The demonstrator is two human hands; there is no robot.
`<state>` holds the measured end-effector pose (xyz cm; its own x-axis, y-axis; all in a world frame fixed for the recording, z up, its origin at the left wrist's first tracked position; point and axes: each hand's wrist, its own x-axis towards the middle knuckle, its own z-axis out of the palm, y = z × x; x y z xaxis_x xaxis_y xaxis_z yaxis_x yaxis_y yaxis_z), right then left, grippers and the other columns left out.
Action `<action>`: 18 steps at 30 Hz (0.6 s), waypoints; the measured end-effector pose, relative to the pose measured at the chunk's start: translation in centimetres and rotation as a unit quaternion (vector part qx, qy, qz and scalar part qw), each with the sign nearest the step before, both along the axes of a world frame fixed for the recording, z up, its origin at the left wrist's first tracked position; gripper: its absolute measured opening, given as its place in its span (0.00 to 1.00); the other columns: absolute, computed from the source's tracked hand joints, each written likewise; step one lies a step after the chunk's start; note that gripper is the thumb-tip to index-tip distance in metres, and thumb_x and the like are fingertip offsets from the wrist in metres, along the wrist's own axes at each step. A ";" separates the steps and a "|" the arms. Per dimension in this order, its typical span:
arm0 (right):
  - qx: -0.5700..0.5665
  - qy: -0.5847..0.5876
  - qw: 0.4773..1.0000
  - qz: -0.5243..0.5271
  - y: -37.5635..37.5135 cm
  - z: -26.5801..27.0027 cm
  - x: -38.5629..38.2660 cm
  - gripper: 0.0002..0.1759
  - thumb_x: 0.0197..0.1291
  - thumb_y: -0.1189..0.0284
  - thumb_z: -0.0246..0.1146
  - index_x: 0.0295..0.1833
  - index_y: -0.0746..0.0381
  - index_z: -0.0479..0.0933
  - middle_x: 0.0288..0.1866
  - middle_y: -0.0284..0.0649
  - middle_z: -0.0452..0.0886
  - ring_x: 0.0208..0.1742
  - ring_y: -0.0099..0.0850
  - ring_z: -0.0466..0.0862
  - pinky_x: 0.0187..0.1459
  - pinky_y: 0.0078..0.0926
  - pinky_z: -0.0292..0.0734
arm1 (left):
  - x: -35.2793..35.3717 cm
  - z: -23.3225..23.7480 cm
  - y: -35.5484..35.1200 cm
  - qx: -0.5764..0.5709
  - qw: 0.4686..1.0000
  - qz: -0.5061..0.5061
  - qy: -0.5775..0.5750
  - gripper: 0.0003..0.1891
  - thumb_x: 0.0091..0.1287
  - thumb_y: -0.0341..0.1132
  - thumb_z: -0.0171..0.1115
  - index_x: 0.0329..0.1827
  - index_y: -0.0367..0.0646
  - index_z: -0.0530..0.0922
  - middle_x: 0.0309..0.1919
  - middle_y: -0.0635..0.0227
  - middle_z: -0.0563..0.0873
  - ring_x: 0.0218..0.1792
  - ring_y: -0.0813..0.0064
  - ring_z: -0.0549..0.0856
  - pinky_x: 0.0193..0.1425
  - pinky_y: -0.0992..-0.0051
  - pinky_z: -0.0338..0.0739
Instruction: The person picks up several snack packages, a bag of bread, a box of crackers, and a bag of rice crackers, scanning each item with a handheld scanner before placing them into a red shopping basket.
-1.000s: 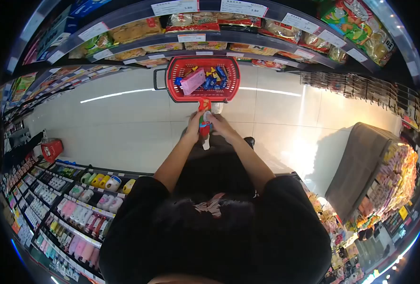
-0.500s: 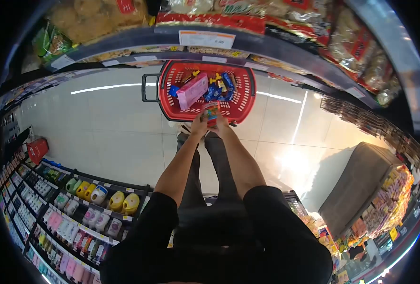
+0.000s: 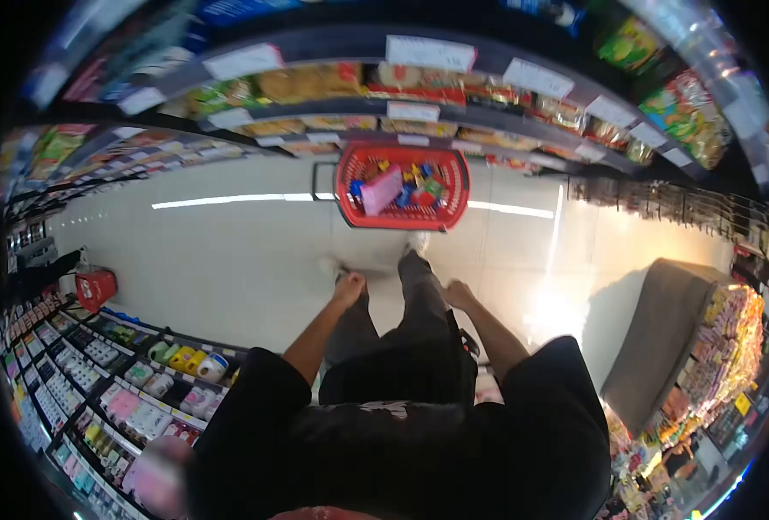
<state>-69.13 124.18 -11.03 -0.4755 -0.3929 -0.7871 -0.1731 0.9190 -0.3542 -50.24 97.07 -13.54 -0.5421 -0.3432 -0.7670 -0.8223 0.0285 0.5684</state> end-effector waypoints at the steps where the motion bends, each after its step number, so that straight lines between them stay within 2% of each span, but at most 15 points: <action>1: 0.007 -0.045 0.998 0.037 0.5 2.6 -0.5 0.27 0.54 0.53 0.53 0.29 0.71 0.76 0.31 0.60 0.79 0.39 0.54 0.80 0.43 0.45 0.75 | 1.9 -0.5 -0.9 0.012 1.000 -0.002 0.001 0.16 0.61 0.44 0.50 0.36 0.41 0.79 0.27 0.61 0.84 0.34 0.61 0.84 0.43 0.64 0.75; 2: 0.027 -0.029 0.999 -0.008 0.6 5.2 -0.2 0.25 0.54 0.55 0.53 0.26 0.70 0.77 0.29 0.58 0.79 0.36 0.50 0.82 0.41 0.44 0.76 | 2.6 1.9 -2.3 0.004 1.000 -0.024 -0.012 0.16 0.61 0.44 0.51 0.34 0.40 0.79 0.25 0.63 0.84 0.31 0.64 0.83 0.40 0.66 0.75; 3: 0.043 -0.054 0.996 -0.050 0.6 7.0 -0.2 0.22 0.53 0.58 0.55 0.30 0.70 0.77 0.27 0.55 0.80 0.31 0.44 0.83 0.37 0.40 0.77 | 4.3 2.4 -3.1 0.051 0.995 0.081 0.006 0.16 0.61 0.44 0.51 0.35 0.40 0.79 0.27 0.63 0.84 0.30 0.69 0.83 0.37 0.69 0.76; 5: 0.002 -0.001 0.996 -0.087 4.4 2.1 1.2 0.21 0.53 0.60 0.57 0.32 0.71 0.76 0.25 0.50 0.81 0.26 0.38 0.83 0.33 0.35 0.78 | 6.2 7.5 -5.6 0.083 0.982 0.167 0.030 0.14 0.63 0.42 0.52 0.38 0.40 0.78 0.29 0.63 0.84 0.30 0.71 0.83 0.34 0.72 0.77; 7: 0.076 -0.070 0.948 -0.302 0.4 8.5 2.5 0.21 0.54 0.59 0.58 0.34 0.71 0.76 0.22 0.45 0.79 0.24 0.35 0.82 0.29 0.34 0.78 | 9.9 9.8 -8.8 0.086 0.972 0.212 0.054 0.13 0.63 0.41 0.52 0.40 0.41 0.78 0.30 0.63 0.83 0.30 0.71 0.83 0.33 0.73 0.77; 9: 0.070 -0.080 0.943 -0.316 -2.2 8.6 5.4 0.22 0.55 0.59 0.58 0.34 0.71 0.76 0.22 0.45 0.78 0.24 0.34 0.81 0.28 0.36 0.77 | 14.3 10.6 -11.2 0.095 0.958 0.259 0.078 0.13 0.63 0.40 0.53 0.42 0.41 0.77 0.30 0.62 0.83 0.30 0.71 0.83 0.32 0.74 0.77; 10: 0.071 -0.088 0.936 -0.334 -3.4 8.2 6.5 0.22 0.55 0.58 0.58 0.33 0.71 0.76 0.21 0.44 0.77 0.24 0.34 0.81 0.26 0.38 0.76 | 16.8 10.8 -12.4 0.088 0.942 0.318 0.056 0.13 0.63 0.40 0.53 0.43 0.41 0.76 0.30 0.62 0.83 0.30 0.71 0.84 0.32 0.75 0.77; 11: 0.063 -0.084 0.939 -0.327 -5.5 7.5 7.3 0.22 0.55 0.58 0.58 0.33 0.71 0.76 0.21 0.44 0.77 0.24 0.34 0.81 0.26 0.38 0.76 | 18.9 10.9 -13.8 0.082 0.923 0.374 0.037 0.12 0.63 0.39 0.53 0.44 0.41 0.76 0.30 0.62 0.83 0.30 0.70 0.84 0.31 0.75 0.77; 13: 0.036 -0.040 0.963 -0.265 -7.9 4.2 9.2 0.22 0.58 0.56 0.57 0.33 0.67 0.75 0.26 0.43 0.78 0.23 0.34 0.78 0.28 0.38 0.75 | 25.1 10.0 -15.1 0.069 0.905 0.420 0.023 0.13 0.62 0.38 0.53 0.44 0.38 0.75 0.29 0.60 0.83 0.28 0.69 0.83 0.28 0.74 0.77; 15: -0.072 -0.114 0.969 -0.208 -15.1 7.2 10.9 0.23 0.58 0.55 0.57 0.29 0.67 0.76 0.24 0.43 0.77 0.24 0.34 0.78 0.27 0.38 0.74 | 33.2 7.9 -15.8 0.026 0.884 0.463 -0.062 0.14 0.61 0.37 0.52 0.43 0.35 0.74 0.26 0.58 0.82 0.25 0.67 0.83 0.24 0.73 0.76; 17: -0.077 -0.048 0.995 -0.034 -19.2 4.2 9.8 0.23 0.58 0.56 0.57 0.26 0.68 0.76 0.23 0.42 0.77 0.25 0.32 0.79 0.27 0.35 0.73 | 36.2 8.2 -16.3 0.032 0.873 0.478 -0.089 0.14 0.60 0.36 0.52 0.42 0.33 0.74 0.25 0.57 0.82 0.23 0.67 0.83 0.22 0.72 0.75; 18: -0.105 0.054 0.986 0.117 -21.9 6.1 9.5 0.23 0.57 0.56 0.56 0.31 0.69 0.77 0.23 0.46 0.78 0.26 0.36 0.80 0.31 0.38 0.73 | 37.1 8.1 -16.8 0.041 0.866 0.484 -0.118 0.14 0.60 0.36 0.52 0.41 0.32 0.74 0.24 0.55 0.82 0.21 0.66 0.82 0.20 0.72 0.74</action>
<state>-59.66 102.28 -4.94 -0.4289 -0.6511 -0.6261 -0.4197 0.7574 -0.5001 -13.16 80.25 -5.45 0.1442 -0.4885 -0.8606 -0.5327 -0.7712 0.3485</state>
